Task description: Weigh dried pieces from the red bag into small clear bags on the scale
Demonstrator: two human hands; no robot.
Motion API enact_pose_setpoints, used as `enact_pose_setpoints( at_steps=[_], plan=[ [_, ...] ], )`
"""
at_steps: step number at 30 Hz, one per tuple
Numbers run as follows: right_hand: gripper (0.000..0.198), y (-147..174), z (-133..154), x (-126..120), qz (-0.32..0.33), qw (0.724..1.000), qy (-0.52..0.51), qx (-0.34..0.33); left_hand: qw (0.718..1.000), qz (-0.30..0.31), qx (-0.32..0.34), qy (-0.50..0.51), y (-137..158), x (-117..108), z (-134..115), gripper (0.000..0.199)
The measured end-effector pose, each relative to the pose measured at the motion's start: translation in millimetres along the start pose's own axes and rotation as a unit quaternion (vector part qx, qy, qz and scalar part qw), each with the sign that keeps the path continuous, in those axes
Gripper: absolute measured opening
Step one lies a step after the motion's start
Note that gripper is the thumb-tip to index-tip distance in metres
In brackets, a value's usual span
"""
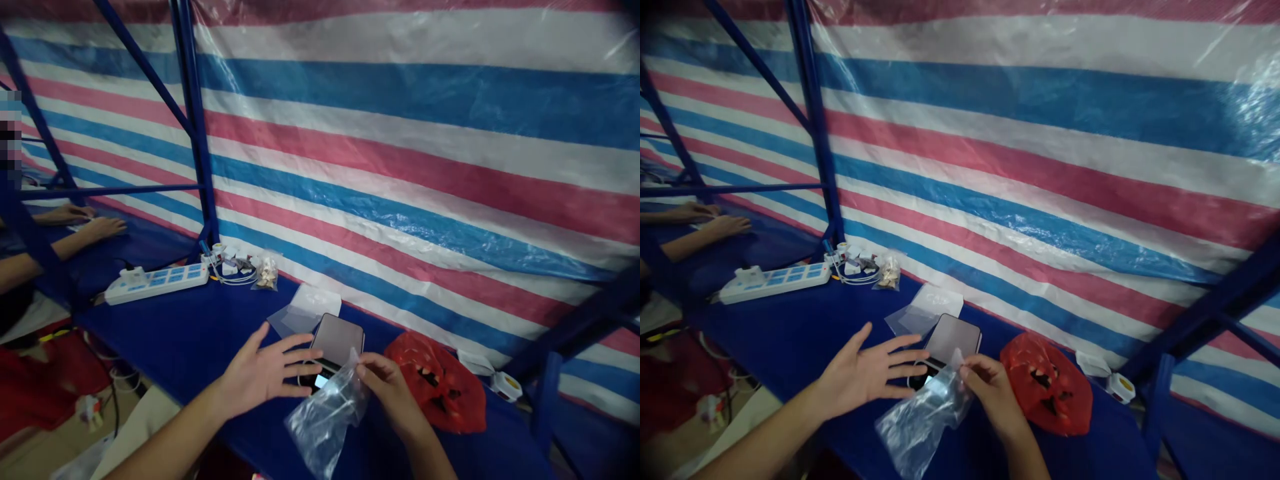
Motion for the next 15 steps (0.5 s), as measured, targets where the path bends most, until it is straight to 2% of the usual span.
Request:
enact_pose_setpoints(
  at_steps=[3, 5, 8, 12, 15],
  plan=[
    [0.021, 6, 12, 19, 0.045, 0.995, 0.071, -0.044, 0.987, 0.041, -0.115, -0.107, -20, 16, 35, 0.086],
    [0.018, 9, 19, 21, 0.033, 0.989, 0.119, -0.080, 0.979, 0.070, -0.157, -0.105, -41, 30, 60, 0.078],
    [0.018, 12, 33, 8, -0.017, 0.976, 0.175, -0.131, 0.982, 0.095, -0.159, -0.035, -75, 45, 84, 0.068],
    [0.017, 19, 56, -9, -0.054, 0.947, 0.253, -0.192, 0.981, 0.099, -0.160, 0.043, -105, 48, 97, 0.048],
    [0.016, 24, 68, -22, -0.085, 0.933, 0.284, -0.204, 0.972, 0.120, -0.188, 0.068, -120, 53, 104, 0.042]
  ],
)
Point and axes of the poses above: each hand's wrist, its own y-axis away from the middle knuckle, its own x-axis out of the palm, z = x × y, the point moved 10 cm from there along -y, towards the middle knuckle, and after that the axes turned 3 degrees about y, right-handed, at the moved point
